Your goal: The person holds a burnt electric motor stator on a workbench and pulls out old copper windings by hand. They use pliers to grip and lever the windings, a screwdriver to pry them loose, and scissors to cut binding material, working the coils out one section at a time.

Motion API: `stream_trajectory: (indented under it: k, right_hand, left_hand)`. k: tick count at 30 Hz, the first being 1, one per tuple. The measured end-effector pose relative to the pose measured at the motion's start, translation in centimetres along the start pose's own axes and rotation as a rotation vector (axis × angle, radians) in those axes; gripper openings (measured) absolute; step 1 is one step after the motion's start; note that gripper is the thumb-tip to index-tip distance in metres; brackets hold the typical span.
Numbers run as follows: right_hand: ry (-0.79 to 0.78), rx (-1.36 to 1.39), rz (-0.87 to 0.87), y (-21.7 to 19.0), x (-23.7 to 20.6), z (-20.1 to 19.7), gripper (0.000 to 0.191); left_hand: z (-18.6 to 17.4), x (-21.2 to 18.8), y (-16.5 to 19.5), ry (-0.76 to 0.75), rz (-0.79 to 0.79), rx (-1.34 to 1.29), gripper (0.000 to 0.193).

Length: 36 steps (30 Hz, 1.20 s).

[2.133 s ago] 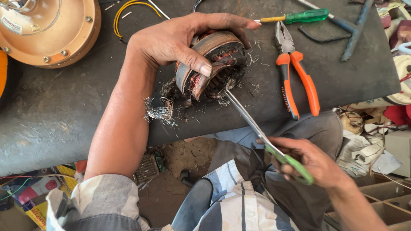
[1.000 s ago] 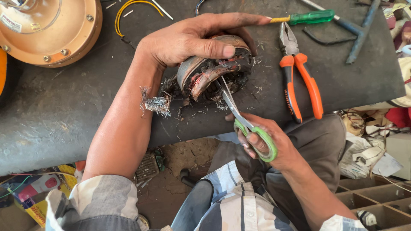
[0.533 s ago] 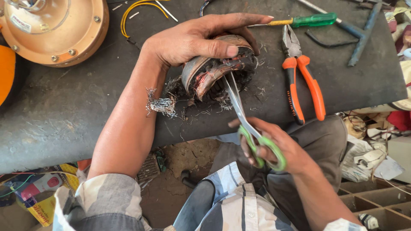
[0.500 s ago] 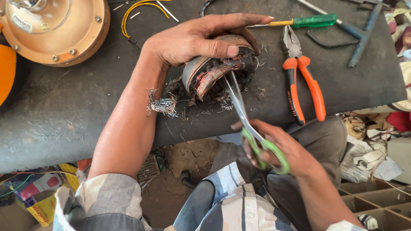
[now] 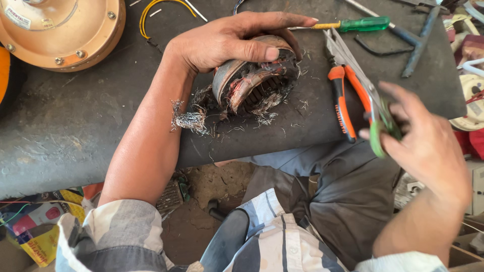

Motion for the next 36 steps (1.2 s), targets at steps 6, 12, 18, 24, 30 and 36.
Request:
stream_trajectory:
  k: [6,12,18,24,30,36]
  right_hand:
    - [0.348,-0.365,-0.353,-6.8,1.7,-3.8,0.063]
    - [0.491,-0.200,-0.517,-12.0,0.1,-3.2,0.022]
    - [0.349,-0.032,-0.770,-18.1,0.9,1.2,0.022]
    - [0.335,-0.079,-0.781,-18.6,1.0,1.3,0.015]
    - [0.401,-0.130,-0.700,-18.6,0.4,1.9,0.018]
    - [0.560,0.021,-0.619,-19.0,-2.3,3.4,0.014]
  left_hand:
    - [0.2,-0.1,0.0,0.013,-0.022,-0.085,0.066]
    - [0.3,0.0,0.1,-0.001,-0.011,-0.060,0.069]
    - [0.2,0.0,0.1,0.019,0.012,0.041,0.067]
    - [0.1,0.3,0.1,0.003,0.056,0.081,0.065]
    - [0.0,0.2,-0.2,0.045,0.010,0.069,0.074]
    - [0.2,0.7,-0.2,0.038,-0.007,0.121,0.079]
Point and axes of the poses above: each hand's wrist, its own x-axis towards the middle knuckle, its own z-axis out of the palm, y = z × x, the point moved 7 cm from there along x, towards the middle knuckle, and after that the axes turned 12 degrees about -x, right-handed, at the moved point
